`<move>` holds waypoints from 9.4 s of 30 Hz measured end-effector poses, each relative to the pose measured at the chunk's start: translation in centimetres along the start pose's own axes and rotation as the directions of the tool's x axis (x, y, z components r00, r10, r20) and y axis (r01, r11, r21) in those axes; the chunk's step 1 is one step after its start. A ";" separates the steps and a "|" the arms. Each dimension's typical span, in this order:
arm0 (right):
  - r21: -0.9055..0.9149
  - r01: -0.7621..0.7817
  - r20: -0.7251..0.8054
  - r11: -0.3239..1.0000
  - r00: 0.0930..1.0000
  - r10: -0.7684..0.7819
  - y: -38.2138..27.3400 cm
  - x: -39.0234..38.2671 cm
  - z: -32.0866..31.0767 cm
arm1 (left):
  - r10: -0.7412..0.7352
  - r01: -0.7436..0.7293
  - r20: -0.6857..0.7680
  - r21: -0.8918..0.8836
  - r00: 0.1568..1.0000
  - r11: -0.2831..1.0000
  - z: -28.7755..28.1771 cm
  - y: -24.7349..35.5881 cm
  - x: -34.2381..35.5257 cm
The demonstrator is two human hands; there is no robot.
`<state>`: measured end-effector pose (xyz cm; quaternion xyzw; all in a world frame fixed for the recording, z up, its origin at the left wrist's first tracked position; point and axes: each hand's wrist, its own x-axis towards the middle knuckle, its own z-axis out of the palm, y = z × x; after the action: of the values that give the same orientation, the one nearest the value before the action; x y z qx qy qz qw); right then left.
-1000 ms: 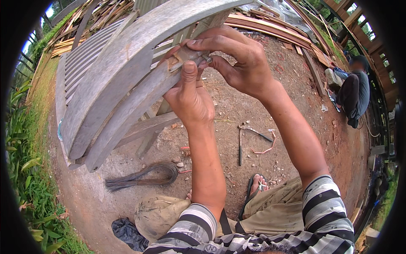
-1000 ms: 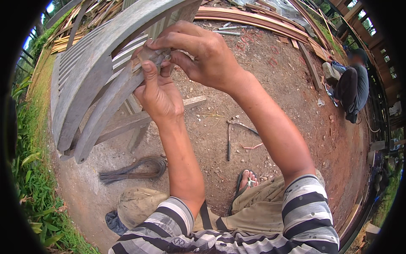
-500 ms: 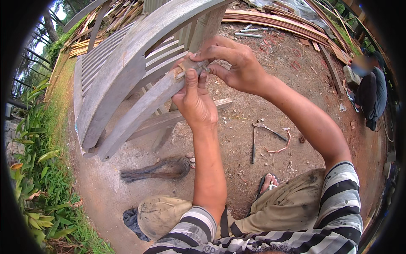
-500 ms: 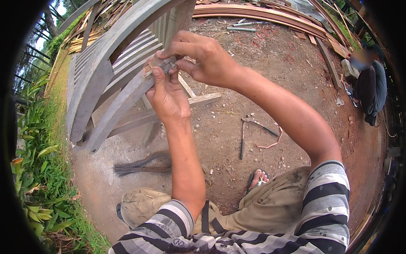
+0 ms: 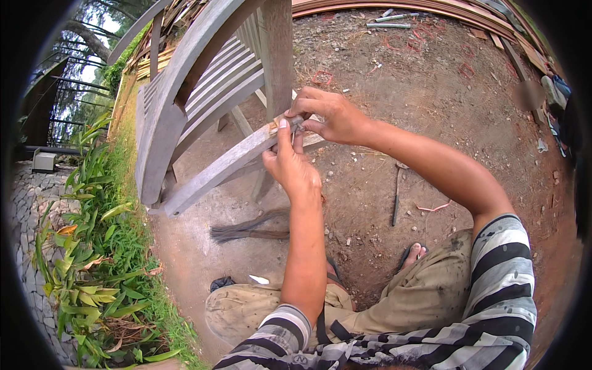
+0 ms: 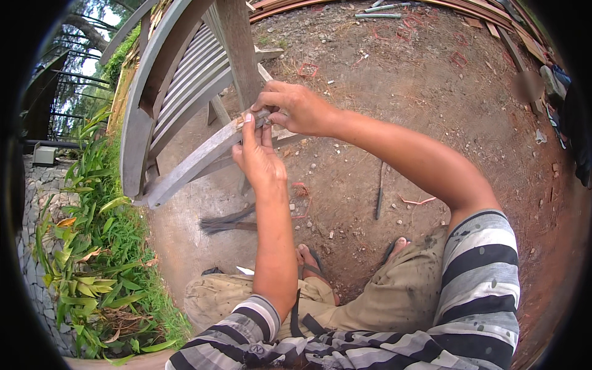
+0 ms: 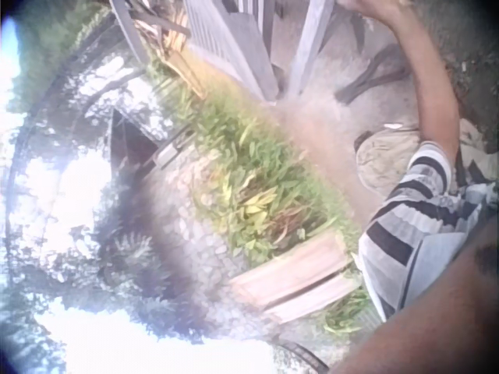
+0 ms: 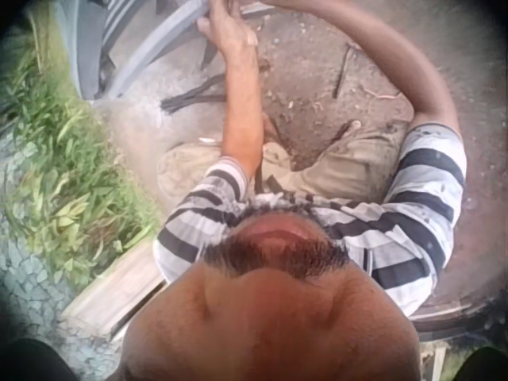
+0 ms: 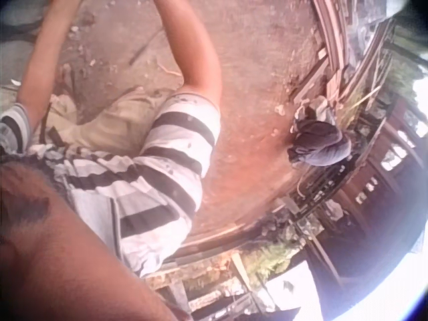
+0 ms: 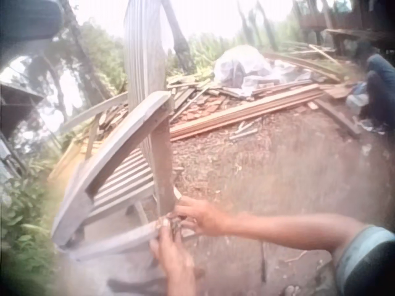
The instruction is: The person is repairing a wooden chair by removing a nail with pliers, inserting a wooden dowel, and applying glue to secure the joint.
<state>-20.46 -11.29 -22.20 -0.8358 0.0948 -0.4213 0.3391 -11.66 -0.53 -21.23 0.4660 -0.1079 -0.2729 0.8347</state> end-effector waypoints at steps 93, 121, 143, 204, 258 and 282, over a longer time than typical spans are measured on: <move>0.586 -0.655 0.190 0.477 0.683 0.705 -11.1 6.3 -5.4 | -0.358 0.295 -0.110 -0.375 0.927 0.879 7.5 10.2 -3.4; 0.099 -0.492 0.108 0.865 0.869 0.482 -12.6 9.3 -5.8 | -0.390 0.366 0.023 -0.401 0.921 0.840 6.6 10.7 -3.7; -0.099 -0.444 0.313 0.891 0.836 0.451 -11.3 10.9 -6.2 | -0.490 0.478 -0.007 -0.210 0.872 0.853 3.8 12.9 -5.2; 0.495 -0.401 0.241 0.771 0.916 0.321 -20.0 -0.9 -5.6 | 0.018 -0.229 0.330 0.616 0.944 0.754 0.7 18.1 -11.8; 0.794 -0.549 0.488 0.263 0.832 0.263 -19.7 0.0 -9.4 | -0.063 -0.105 0.635 0.223 0.770 0.969 6.4 18.3 -10.3; 0.669 -0.592 0.323 0.449 0.776 0.541 -20.2 3.3 -7.0 | -0.006 0.008 0.448 -0.004 0.894 1.000 6.1 19.3 -6.2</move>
<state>-26.31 -0.92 -4.11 -0.5549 0.1774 -0.2578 0.7709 -12.60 6.53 -1.33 0.3886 -0.2948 -0.3762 0.7877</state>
